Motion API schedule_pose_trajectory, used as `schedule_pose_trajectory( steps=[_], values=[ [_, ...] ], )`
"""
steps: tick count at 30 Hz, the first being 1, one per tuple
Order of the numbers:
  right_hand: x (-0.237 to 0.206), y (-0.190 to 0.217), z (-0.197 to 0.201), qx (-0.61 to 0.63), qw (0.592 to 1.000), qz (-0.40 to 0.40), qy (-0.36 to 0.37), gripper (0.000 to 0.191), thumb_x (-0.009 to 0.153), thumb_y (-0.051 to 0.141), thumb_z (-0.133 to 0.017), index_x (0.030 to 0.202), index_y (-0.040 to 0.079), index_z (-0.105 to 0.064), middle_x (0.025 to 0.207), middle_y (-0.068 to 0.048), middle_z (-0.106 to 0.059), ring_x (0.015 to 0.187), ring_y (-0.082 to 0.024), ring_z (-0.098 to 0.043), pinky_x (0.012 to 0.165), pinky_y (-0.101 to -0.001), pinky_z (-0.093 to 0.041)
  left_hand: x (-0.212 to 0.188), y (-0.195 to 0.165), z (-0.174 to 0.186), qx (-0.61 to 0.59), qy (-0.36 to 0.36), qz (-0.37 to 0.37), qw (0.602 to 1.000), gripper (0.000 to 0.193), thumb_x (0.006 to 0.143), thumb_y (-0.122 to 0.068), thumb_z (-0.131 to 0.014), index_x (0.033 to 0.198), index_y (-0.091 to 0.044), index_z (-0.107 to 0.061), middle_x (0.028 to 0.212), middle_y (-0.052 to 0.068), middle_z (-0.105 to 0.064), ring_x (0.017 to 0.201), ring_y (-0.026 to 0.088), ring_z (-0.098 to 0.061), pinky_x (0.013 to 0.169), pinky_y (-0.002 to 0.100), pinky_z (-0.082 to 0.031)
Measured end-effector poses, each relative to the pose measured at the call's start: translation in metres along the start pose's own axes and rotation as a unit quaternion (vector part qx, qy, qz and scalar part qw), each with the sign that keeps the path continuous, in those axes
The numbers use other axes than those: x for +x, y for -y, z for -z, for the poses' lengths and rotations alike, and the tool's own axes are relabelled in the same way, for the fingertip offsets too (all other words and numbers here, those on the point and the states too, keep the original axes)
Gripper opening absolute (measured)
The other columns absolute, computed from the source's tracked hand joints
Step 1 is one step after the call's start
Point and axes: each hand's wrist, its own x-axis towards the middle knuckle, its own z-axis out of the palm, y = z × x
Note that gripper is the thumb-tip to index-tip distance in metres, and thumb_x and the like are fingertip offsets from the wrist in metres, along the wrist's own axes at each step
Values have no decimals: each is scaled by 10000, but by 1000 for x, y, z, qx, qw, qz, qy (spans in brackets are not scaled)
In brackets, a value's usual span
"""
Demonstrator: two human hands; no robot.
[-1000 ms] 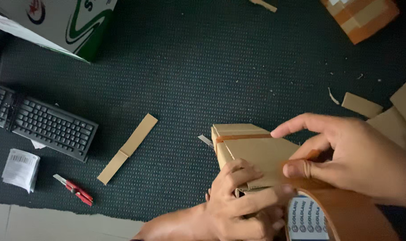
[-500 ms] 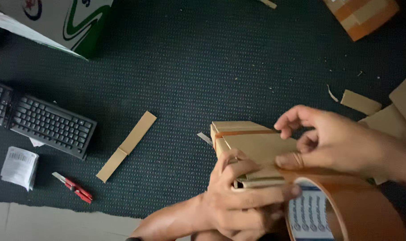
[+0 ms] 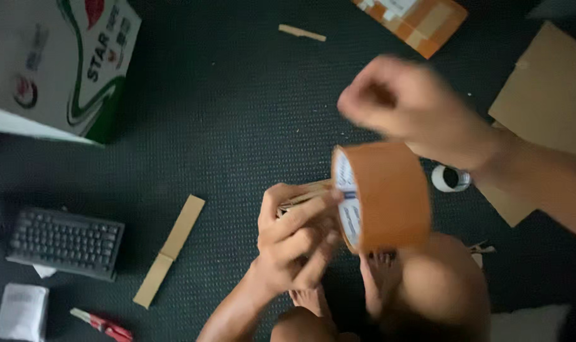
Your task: The person assembles a small cardboard box from a flat sheet. They fold the cardboard, cut it with a utility knife, and secure the seams with packing tape. The person also inserts a smaller cardboard piece into the box.
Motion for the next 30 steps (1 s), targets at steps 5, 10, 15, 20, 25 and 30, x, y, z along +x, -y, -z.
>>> schedule_pose_trajectory(
  steps=[5, 10, 15, 20, 25, 30],
  values=[
    [-63, -1, 3, 36, 998, -49, 28, 378, 944, 269, -760, 1106, 7, -541, 841, -102, -534, 740, -180, -508, 649, -343, -521, 7, 3, 6, 36, 19, -7, 999, 130, 842, -77, -734, 940, -23, -665, 1255, 148, -656, 1168, 332, -665, 953, 520, -537],
    [-75, -18, -9, 287, 946, -81, 130, 483, 946, 204, -679, 1337, -67, -591, 1108, -165, -686, 1033, -250, -705, 890, -429, -583, 2, 5, 2, -11, -28, 82, 996, 155, 849, -41, -727, 977, -60, -641, 1299, 152, -678, 1163, 325, -641, 941, 455, -521],
    [-64, 16, -18, 477, 865, -76, 133, 505, 1027, 285, -519, 1361, -93, -540, 1149, -205, -677, 1094, -277, -681, 933, -455, -556, -4, 7, -4, -18, -55, 131, 990, 201, 853, -67, -778, 1017, -72, -663, 1298, 168, -596, 1153, 337, -628, 942, 411, -550],
    [-48, 28, -19, 486, 847, -195, 93, 512, 1115, 318, -418, 1322, -117, -590, 1049, -195, -693, 960, -293, -680, 882, -515, -572, -10, 10, 0, 0, -47, 130, 990, 239, 845, -108, -812, 1019, -71, -653, 1298, 165, -613, 1141, 341, -619, 980, 438, -537],
    [-40, 26, -7, 466, 854, -205, 110, 430, 1101, 271, -369, 1187, -68, -620, 964, -154, -684, 907, -272, -683, 892, -493, -566, -11, 18, -2, 8, -60, 101, 993, 305, 857, -134, -846, 1096, -70, -666, 1292, 151, -626, 1151, 336, -631, 989, 443, -542],
    [-33, 31, -2, 498, 834, -199, 129, 379, 1141, 251, -365, 1168, -26, -622, 903, -79, -651, 878, -201, -656, 888, -449, -542, -10, 22, -4, 10, -58, 113, 992, 306, 873, -136, -851, 1115, -78, -672, 1291, 147, -633, 1144, 325, -640, 964, 424, -560]
  ],
)
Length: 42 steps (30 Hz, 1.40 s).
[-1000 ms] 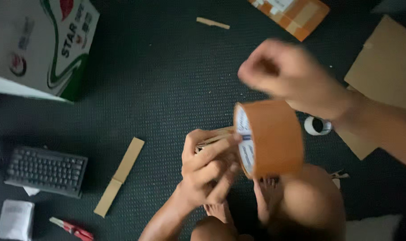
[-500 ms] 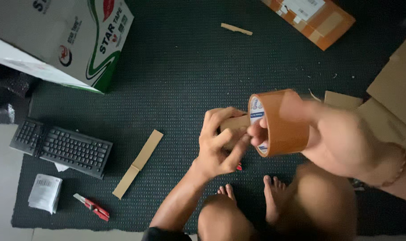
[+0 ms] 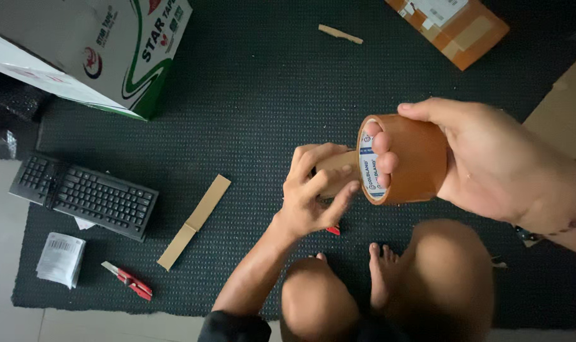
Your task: The person assembles a small cardboard box from a flat sheet. They fold the cardboard, cut it with a utility knife, and secure the seams with packing tape. The person also inserts a smaller cardboard piece into the box.
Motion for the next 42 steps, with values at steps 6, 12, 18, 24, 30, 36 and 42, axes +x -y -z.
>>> schedule_pose_trajectory(
  steps=[6, 12, 18, 24, 30, 36, 42],
  values=[
    [-6, -4, 4, -29, 999, -6, -39, 407, 1155, 298, -353, 1198, -14, -611, 879, -72, -645, 869, -194, -646, 877, -462, -538, 5, -2, 3, -12, 19, 6, 1000, 314, 855, -133, -834, 1116, -85, -666, 1300, 145, -622, 1156, 326, -627, 994, 436, -545],
    [-10, -5, 7, -35, 998, -16, -44, 427, 1152, 289, -355, 1212, -40, -620, 863, -89, -643, 836, -220, -639, 820, -506, -559, 11, -11, 16, -35, 77, 40, 996, 303, 887, -124, -818, 1141, -97, -655, 1388, 128, -605, 1194, 321, -593, 1016, 414, -522],
    [-6, -6, 5, -6, 999, -34, -15, 439, 1162, 289, -357, 1229, -64, -610, 853, -116, -645, 833, -245, -649, 816, -491, -552, 11, -9, 16, -49, 56, 39, 996, 334, 861, -107, -827, 1158, -96, -673, 1352, 125, -615, 1180, 333, -612, 1024, 427, -537],
    [-7, -11, 15, 13, 998, -49, -32, 451, 1170, 303, -358, 1252, -79, -583, 881, -124, -644, 836, -240, -656, 809, -484, -551, 9, 5, 5, -59, 5, 14, 998, 358, 823, -118, -865, 1125, -78, -677, 1295, 138, -626, 1199, 358, -640, 968, 441, -572],
    [-16, -27, 35, -42, 984, -96, -147, 541, 1156, 387, -355, 1274, -83, -596, 816, -143, -637, 737, -282, -661, 743, -537, -587, 10, 10, 15, -56, 58, -44, 996, 389, 809, -205, -903, 1080, -42, -677, 1281, 179, -616, 1183, 384, -624, 971, 509, -551],
    [-56, -71, 58, -86, 953, -165, -239, 505, 1110, 459, -391, 1313, 27, -560, 826, -179, -626, 668, -294, -633, 661, -542, -591, 19, 25, 18, -21, 49, -81, 995, 383, 830, -236, -930, 1039, -37, -679, 1277, 170, -640, 1107, 378, -655, 910, 461, -573],
    [-56, -133, 39, -710, 596, 346, -143, 327, 1091, 335, -444, 1267, 78, -544, 1030, -199, -561, 913, -253, -642, 752, -449, -603, 21, 24, 8, -11, 29, -93, 995, 381, 771, -257, -926, 972, -46, -681, 1200, 184, -660, 1044, 364, -671, 840, 475, -554]
  ],
)
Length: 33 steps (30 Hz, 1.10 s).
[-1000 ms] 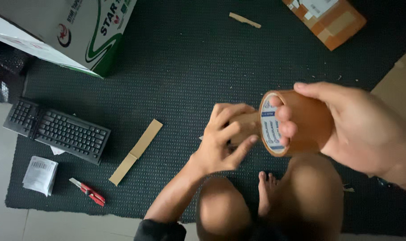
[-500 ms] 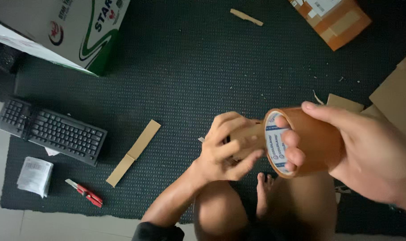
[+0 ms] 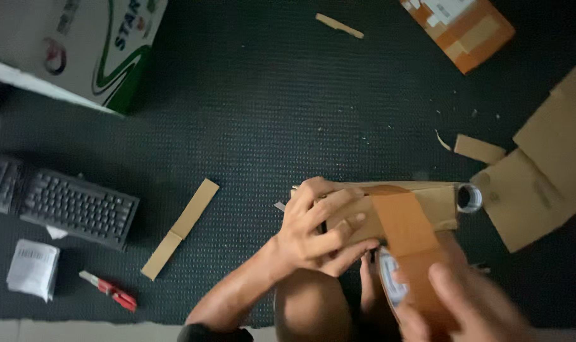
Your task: The person assembles a small cardboard box from a flat sheet. They fold the cardboard, cut it with a utility knife, and secure the seams with packing tape. The person also inserts a smaller cardboard piece into the box.
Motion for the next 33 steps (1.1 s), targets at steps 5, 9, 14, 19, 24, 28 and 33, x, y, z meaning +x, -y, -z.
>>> schedule_pose_trajectory(
  steps=[5, 9, 14, 19, 24, 28, 33],
  values=[
    [-2, 47, -39, 254, 894, -320, -184, 319, 1030, 256, -568, 1234, 10, -557, 1103, -241, -600, 780, -292, -650, 620, -396, -648, 0, -1, -6, -20, -19, 12, 1000, 398, 743, -287, -917, 961, -51, -681, 1175, 187, -663, 1025, 367, -650, 838, 503, -563],
    [8, 12, -65, -124, 947, 137, -262, 365, 986, 146, -514, 1182, -161, -506, 1145, -286, -639, 906, -355, -742, 782, -405, -664, -6, -3, -7, -35, -15, -1, 999, 380, 758, -281, -900, 962, -43, -686, 1172, 198, -658, 1016, 379, -648, 838, 523, -561],
    [-16, 17, -81, -35, 975, -29, -219, 370, 997, 112, -524, 1308, -84, -485, 1195, -338, -610, 1027, -369, -730, 828, -408, -649, -9, -4, -14, -42, -35, -2, 999, 328, 766, -287, -841, 928, -52, -678, 1125, 214, -670, 966, 380, -664, 807, 520, -561],
    [-76, 27, -92, -31, 987, -125, -91, 472, 1002, 200, -497, 1376, -75, -412, 1273, -373, -544, 1153, -516, -642, 991, -559, -558, -9, -2, -15, -14, -47, -67, 997, 239, 811, -284, -820, 939, -114, -711, 1044, 173, -654, 930, 380, -674, 772, 517, -540],
    [-97, -20, -117, 11, 994, -103, 22, 491, 1017, 290, -436, 1390, -27, -465, 1297, -333, -562, 1221, -470, -557, 995, -522, -493, -6, -8, -12, 9, -38, -111, 993, 291, 833, -397, -779, 964, -150, -699, 1067, 141, -592, 980, 372, -650, 762, 512, -533],
    [-103, -40, -128, 131, 970, -192, 76, 393, 1066, 261, -417, 1355, 51, -580, 1267, -249, -646, 1223, -352, -581, 1005, -465, -500, 14, -41, 1, -12, 23, 106, 994, 344, 884, -320, -800, 1089, -76, -669, 1247, 172, -633, 1143, 389, -646, 959, 540, -578],
    [-90, -48, -129, 330, 878, -311, 155, 545, 1110, 450, -398, 1337, -22, -549, 1127, -326, -574, 826, -297, -652, 654, -390, -568, 58, -78, 4, 178, 171, 130, 960, 581, 737, -451, -831, 1087, -41, -616, 1171, 183, -650, 1128, 377, -652, 986, 561, -495]
  ],
)
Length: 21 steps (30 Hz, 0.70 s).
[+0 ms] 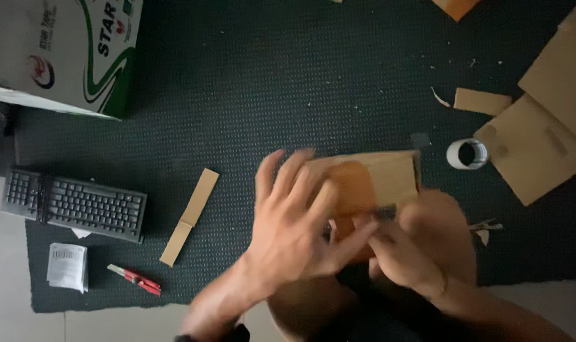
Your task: The person assembles a small cardboard box from a flat sheet. They fold the cardboard, cut it with a utility knife, and secure the seams with packing tape. The person also inserts a smaller cardboard piece into the box.
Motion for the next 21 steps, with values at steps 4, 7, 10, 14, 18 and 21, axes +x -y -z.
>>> schedule_pose_trajectory(
  steps=[4, 7, 10, 14, 18, 21],
  values=[
    [15, 21, 7, 220, 966, -116, 66, 668, 968, 417, -434, 1517, 38, -403, 1278, -187, -620, 440, -175, -648, 346, -300, -527, 24, -9, -19, 7, 100, 17, 995, 691, 832, -425, -818, 1289, 53, -616, 1204, 209, -686, 1117, 349, -691, 950, 464, -529],
    [19, 47, 12, 249, 937, -243, 35, 639, 987, 443, -402, 1509, 77, -360, 1313, -97, -573, 425, -200, -667, 307, -325, -458, 23, -5, -24, -26, 119, 28, 992, 588, 892, -414, -785, 1241, 32, -627, 1143, 187, -712, 1048, 333, -715, 955, 445, -537],
    [19, 71, 19, -299, 873, 355, -152, 396, 1150, 279, -344, 1499, 105, -417, 1215, -98, -565, 876, -244, -730, 797, -314, -625, 20, -6, -26, -19, 166, 70, 983, 508, 861, -409, -747, 1151, -3, -655, 1046, 163, -729, 928, 318, -728, 913, 447, -546],
    [18, 91, 45, -29, 997, -72, 30, 379, 969, 250, -535, 1300, 78, -603, 863, -156, -721, 557, -249, -670, 472, -402, -522, 24, -11, -27, 28, 179, 62, 982, 554, 904, -469, -679, 1137, 30, -623, 1019, 168, -697, 878, 302, -700, 825, 441, -534],
    [4, 117, 86, -332, 940, 47, 58, 229, 972, 394, -647, 962, 196, -762, 696, 42, -713, 657, -92, -687, 661, -310, -532, 23, -12, -24, 75, 146, 26, 986, 724, 973, -531, -564, 1296, 116, -545, 1140, 237, -648, 899, 307, -666, 750, 449, -502],
    [-12, 152, 119, -152, 973, 77, -158, 282, 862, 338, -747, 1049, 128, -729, 892, -16, -745, 811, -143, -707, 696, -328, -597, 21, -11, -23, 46, 207, 68, 975, 789, 996, -534, -471, 1411, 137, -472, 1123, 250, -632, 882, 313, -656, 767, 455, -501]
  ],
)
